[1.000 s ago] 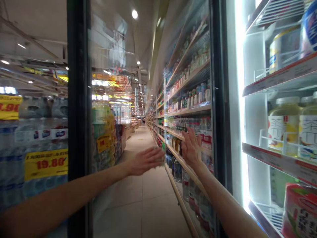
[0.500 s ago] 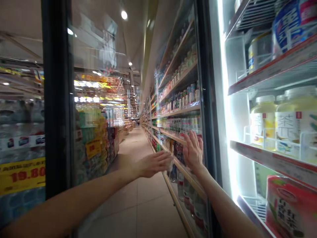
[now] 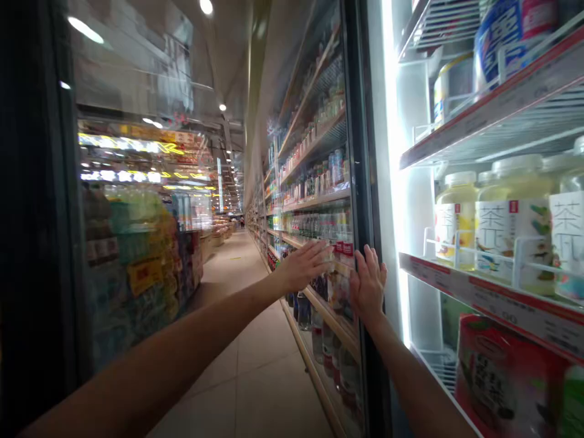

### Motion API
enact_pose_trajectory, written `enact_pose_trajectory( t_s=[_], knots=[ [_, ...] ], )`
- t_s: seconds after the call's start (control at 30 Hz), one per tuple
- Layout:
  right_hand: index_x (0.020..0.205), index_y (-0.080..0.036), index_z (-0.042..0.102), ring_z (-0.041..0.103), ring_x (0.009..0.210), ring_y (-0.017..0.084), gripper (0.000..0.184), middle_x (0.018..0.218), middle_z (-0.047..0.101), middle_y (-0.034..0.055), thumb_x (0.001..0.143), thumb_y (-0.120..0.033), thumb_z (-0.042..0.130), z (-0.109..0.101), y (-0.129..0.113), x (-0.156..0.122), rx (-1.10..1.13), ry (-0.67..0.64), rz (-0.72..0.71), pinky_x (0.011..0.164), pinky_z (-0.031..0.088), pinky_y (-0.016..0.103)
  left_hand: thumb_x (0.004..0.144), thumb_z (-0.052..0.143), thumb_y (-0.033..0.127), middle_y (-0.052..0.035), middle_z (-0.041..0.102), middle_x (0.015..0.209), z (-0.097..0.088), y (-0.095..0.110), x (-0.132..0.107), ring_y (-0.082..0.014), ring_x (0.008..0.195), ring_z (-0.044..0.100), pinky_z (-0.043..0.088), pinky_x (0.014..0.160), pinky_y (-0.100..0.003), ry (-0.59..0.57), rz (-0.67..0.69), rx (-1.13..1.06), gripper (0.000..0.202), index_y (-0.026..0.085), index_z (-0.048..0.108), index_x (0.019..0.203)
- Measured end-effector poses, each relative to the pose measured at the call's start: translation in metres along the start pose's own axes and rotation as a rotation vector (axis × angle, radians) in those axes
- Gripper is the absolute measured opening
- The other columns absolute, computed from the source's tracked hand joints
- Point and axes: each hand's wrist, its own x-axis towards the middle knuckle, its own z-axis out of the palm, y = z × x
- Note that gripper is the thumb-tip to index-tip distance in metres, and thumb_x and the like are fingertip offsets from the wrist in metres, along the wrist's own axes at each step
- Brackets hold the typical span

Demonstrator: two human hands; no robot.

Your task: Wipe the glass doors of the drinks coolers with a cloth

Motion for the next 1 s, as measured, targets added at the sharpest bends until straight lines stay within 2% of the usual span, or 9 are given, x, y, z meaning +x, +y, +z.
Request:
enact_pose_trajectory(
  t_s=[0.07, 0.2, 0.27, 0.43, 0.63, 0.7, 0.8, 0.83, 1.0],
  knots=[
    [0.135, -0.021, 0.037, 0.032, 0.132, 0.025, 0.046, 0.141, 0.038, 0.0128, 0.090, -0.026, 0.032, -0.001, 0.004, -0.002, -0.008, -0.013, 0.023, 0.104, 0.026, 0.051, 0.086, 0.041, 0.018, -0.0105, 0.038, 0.141, 0.003, 0.007, 0.001, -0.0260, 0.133, 0.029, 0.025, 0.109, -0.046, 0.014, -0.042, -0.003, 0.037, 0.016, 0.051, 0.121],
    [0.134, -0.021, 0.038, 0.032, 0.132, 0.025, 0.045, 0.140, 0.039, 0.0127, 0.090, -0.027, 0.031, -0.001, 0.006, -0.008, -0.033, -0.044, 0.025, 0.104, 0.026, 0.051, 0.084, 0.044, 0.022, -0.0073, 0.046, 0.136, 0.014, 0.038, -0.022, -0.0245, 0.130, 0.035, 0.027, 0.110, -0.041, -0.045, 0.205, -0.071, 0.034, 0.017, 0.055, 0.116],
    [0.135, -0.022, 0.037, 0.032, 0.132, 0.025, 0.046, 0.141, 0.038, 0.0117, 0.090, -0.026, 0.031, 0.000, 0.004, -0.011, -0.042, -0.064, 0.003, 0.105, 0.026, 0.050, 0.083, 0.046, 0.022, -0.0075, 0.047, 0.135, 0.014, 0.042, -0.030, -0.0242, 0.129, 0.036, 0.027, 0.110, -0.040, -0.064, 0.267, -0.075, 0.033, 0.016, 0.057, 0.114],
    [0.138, -0.024, 0.032, 0.033, 0.131, 0.025, 0.048, 0.140, 0.039, 0.0108, 0.090, -0.025, 0.032, 0.010, -0.015, -0.018, -0.042, -0.086, -0.047, 0.105, 0.025, 0.051, 0.083, 0.046, 0.018, -0.0121, 0.036, 0.142, -0.008, 0.018, -0.044, -0.0264, 0.133, 0.030, 0.025, 0.110, -0.044, -0.056, 0.048, -0.023, 0.038, 0.014, 0.052, 0.120],
    [0.140, -0.024, 0.026, 0.030, 0.133, 0.024, 0.051, 0.142, 0.037, 0.0117, 0.089, -0.023, 0.033, 0.022, -0.055, -0.020, 0.060, -0.131, -0.139, 0.105, 0.026, 0.050, 0.085, 0.045, 0.023, -0.0067, 0.038, 0.142, -0.030, 0.025, -0.129, -0.0219, 0.134, 0.029, 0.020, 0.113, -0.038, -0.109, 0.252, -0.030, 0.035, 0.017, 0.053, 0.118],
    [0.140, -0.024, 0.026, 0.029, 0.133, 0.024, 0.051, 0.142, 0.036, 0.0113, 0.089, -0.024, 0.034, 0.025, -0.068, -0.018, 0.095, -0.118, -0.160, 0.106, 0.024, 0.050, 0.086, 0.043, 0.023, -0.0063, 0.034, 0.144, -0.042, 0.015, -0.153, -0.0211, 0.135, 0.024, 0.018, 0.113, -0.037, -0.084, 0.177, 0.018, 0.039, 0.018, 0.048, 0.124],
    [0.140, -0.025, 0.027, 0.029, 0.133, 0.023, 0.051, 0.142, 0.037, 0.0106, 0.089, -0.024, 0.033, 0.027, -0.089, -0.014, 0.129, -0.101, -0.157, 0.107, 0.023, 0.050, 0.087, 0.042, 0.022, -0.0071, 0.030, 0.146, -0.065, -0.002, -0.181, -0.0232, 0.138, 0.016, 0.017, 0.113, -0.041, -0.019, -0.115, 0.143, 0.044, 0.020, 0.040, 0.132],
    [0.140, -0.025, 0.026, 0.029, 0.134, 0.023, 0.052, 0.143, 0.036, 0.0103, 0.089, -0.023, 0.033, 0.027, -0.096, -0.013, 0.142, -0.107, -0.159, 0.107, 0.022, 0.050, 0.088, 0.042, 0.022, -0.0067, 0.030, 0.146, -0.071, -0.003, -0.191, -0.0235, 0.138, 0.014, 0.017, 0.112, -0.041, -0.013, -0.164, 0.168, 0.044, 0.021, 0.040, 0.132],
    [0.141, -0.025, 0.023, 0.029, 0.134, 0.023, 0.055, 0.144, 0.034, 0.0098, 0.088, -0.021, 0.035, 0.030, -0.127, -0.007, 0.198, -0.106, -0.235, 0.107, 0.023, 0.049, 0.089, 0.040, 0.026, -0.0001, 0.038, 0.142, -0.089, 0.006, -0.236, -0.0173, 0.137, 0.020, 0.014, 0.114, -0.034, -0.059, 0.012, 0.149, 0.037, 0.026, 0.049, 0.125]
  ],
)
